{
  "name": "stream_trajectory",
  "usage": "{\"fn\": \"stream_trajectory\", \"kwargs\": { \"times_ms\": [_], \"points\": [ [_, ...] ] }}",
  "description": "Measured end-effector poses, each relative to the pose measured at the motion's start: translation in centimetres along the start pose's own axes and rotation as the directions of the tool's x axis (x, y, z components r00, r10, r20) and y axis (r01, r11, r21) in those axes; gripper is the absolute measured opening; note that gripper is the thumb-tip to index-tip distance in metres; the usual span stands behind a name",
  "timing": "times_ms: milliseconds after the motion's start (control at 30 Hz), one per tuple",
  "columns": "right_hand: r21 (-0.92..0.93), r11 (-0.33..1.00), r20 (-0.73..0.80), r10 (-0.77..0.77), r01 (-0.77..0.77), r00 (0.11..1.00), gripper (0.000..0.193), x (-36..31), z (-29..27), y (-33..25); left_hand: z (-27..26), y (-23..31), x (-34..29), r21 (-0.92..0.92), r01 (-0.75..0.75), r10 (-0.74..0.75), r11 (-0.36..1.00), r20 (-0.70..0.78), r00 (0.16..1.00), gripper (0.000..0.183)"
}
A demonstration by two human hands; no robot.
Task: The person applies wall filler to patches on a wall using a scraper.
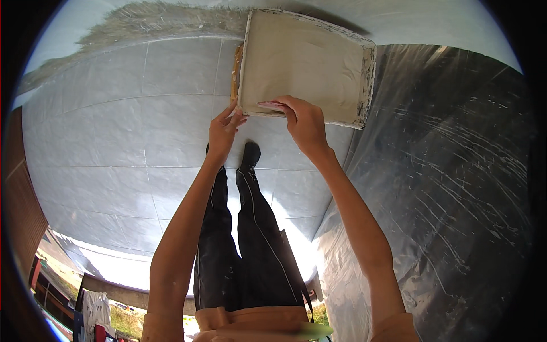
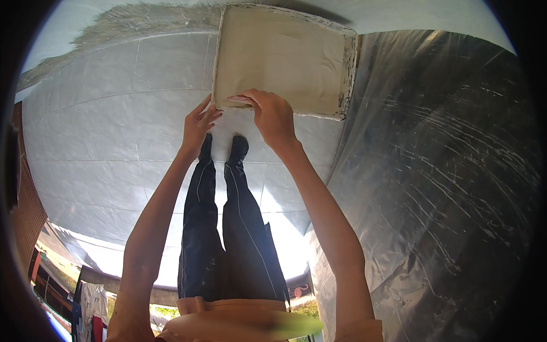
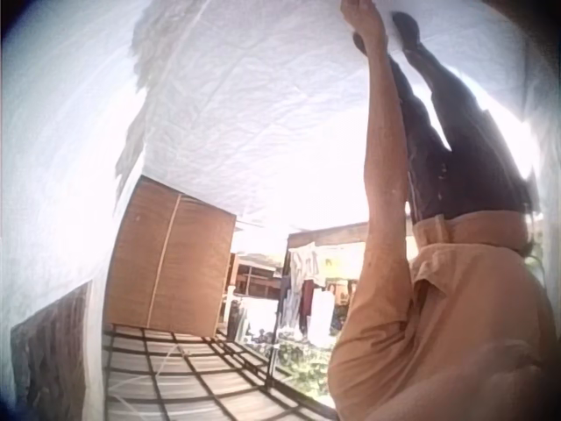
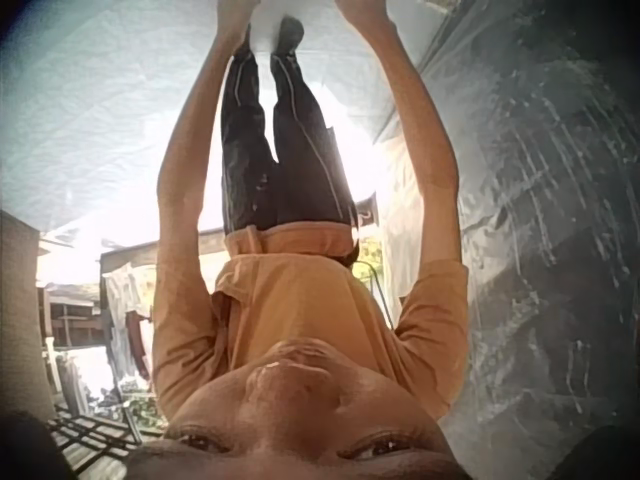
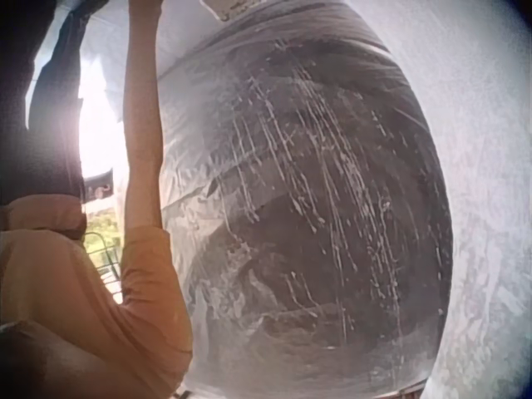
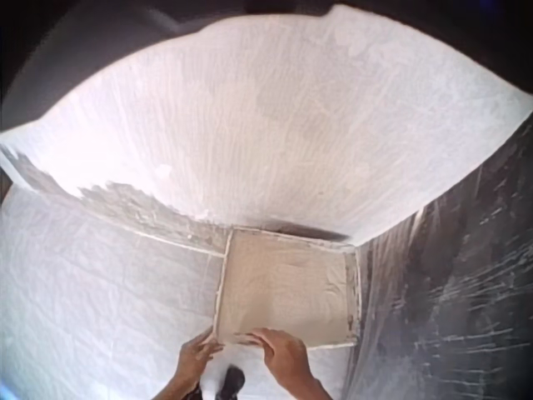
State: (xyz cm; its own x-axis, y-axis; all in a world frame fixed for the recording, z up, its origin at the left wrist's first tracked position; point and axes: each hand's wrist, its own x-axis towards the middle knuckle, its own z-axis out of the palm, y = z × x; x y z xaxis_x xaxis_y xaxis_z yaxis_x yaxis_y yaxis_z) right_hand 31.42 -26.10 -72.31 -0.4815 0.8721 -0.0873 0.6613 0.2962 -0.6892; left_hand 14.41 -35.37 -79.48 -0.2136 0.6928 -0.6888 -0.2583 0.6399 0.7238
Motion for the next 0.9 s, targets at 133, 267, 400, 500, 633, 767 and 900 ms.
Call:
{"fn": "stream_trajectory", "kwargs": {
  "times_ms": [133, 267, 400, 500, 633, 767, 900],
  "points": [
    [-0.018, 1.000, 0.027, -0.025, 0.026, 0.999, 0.018, 0.1, 0.1, 0.0, 0.2, -0.1, 0.1, -0.017, 0.017, -0.017, 1.000, -0.025, 1.000, 0.053],
    [-0.031, 0.999, 0.047, -0.018, 0.019, 0.999, 0.018, 0.3, 0.0, 0.4, 0.3, -0.1, 0.1, -0.030, -0.001, 0.000, 1.000, -0.034, 0.999, 0.054],
    [-0.021, 0.999, 0.060, -0.029, 0.030, 0.998, 0.019, 0.6, -0.1, 0.7, 0.5, -0.2, 0.1, -0.047, 0.011, -0.013, 0.999, -0.045, 0.999, 0.054],
    [-0.020, 0.999, 0.076, -0.027, 0.028, 0.997, 0.020, 1.0, -0.4, 0.7, 0.7, -0.3, 0.1, -0.045, 0.005, -0.008, 0.999, -0.056, 0.998, 0.053],
    [-0.040, 0.998, 0.110, -0.045, 0.050, 0.993, 0.023, 2.0, -0.7, 0.7, 0.4, -1.1, 0.4, -0.090, -0.059, 0.057, 0.994, -0.026, 0.998, 0.057],
    [-0.046, 0.998, 0.163, -0.038, 0.046, 0.986, 0.019, 4.0, -1.7, 1.2, 0.8, -1.2, 0.3, -0.100, -0.081, 0.077, 0.992, -0.043, 0.996, 0.055],
    [0.033, 0.995, 0.270, 0.083, -0.096, 0.959, 0.019, 5.8, -2.8, 1.8, 0.1, -1.0, -0.1, 0.073, -0.141, 0.146, 0.987, -0.065, 0.987, 0.050]
  ]
}}
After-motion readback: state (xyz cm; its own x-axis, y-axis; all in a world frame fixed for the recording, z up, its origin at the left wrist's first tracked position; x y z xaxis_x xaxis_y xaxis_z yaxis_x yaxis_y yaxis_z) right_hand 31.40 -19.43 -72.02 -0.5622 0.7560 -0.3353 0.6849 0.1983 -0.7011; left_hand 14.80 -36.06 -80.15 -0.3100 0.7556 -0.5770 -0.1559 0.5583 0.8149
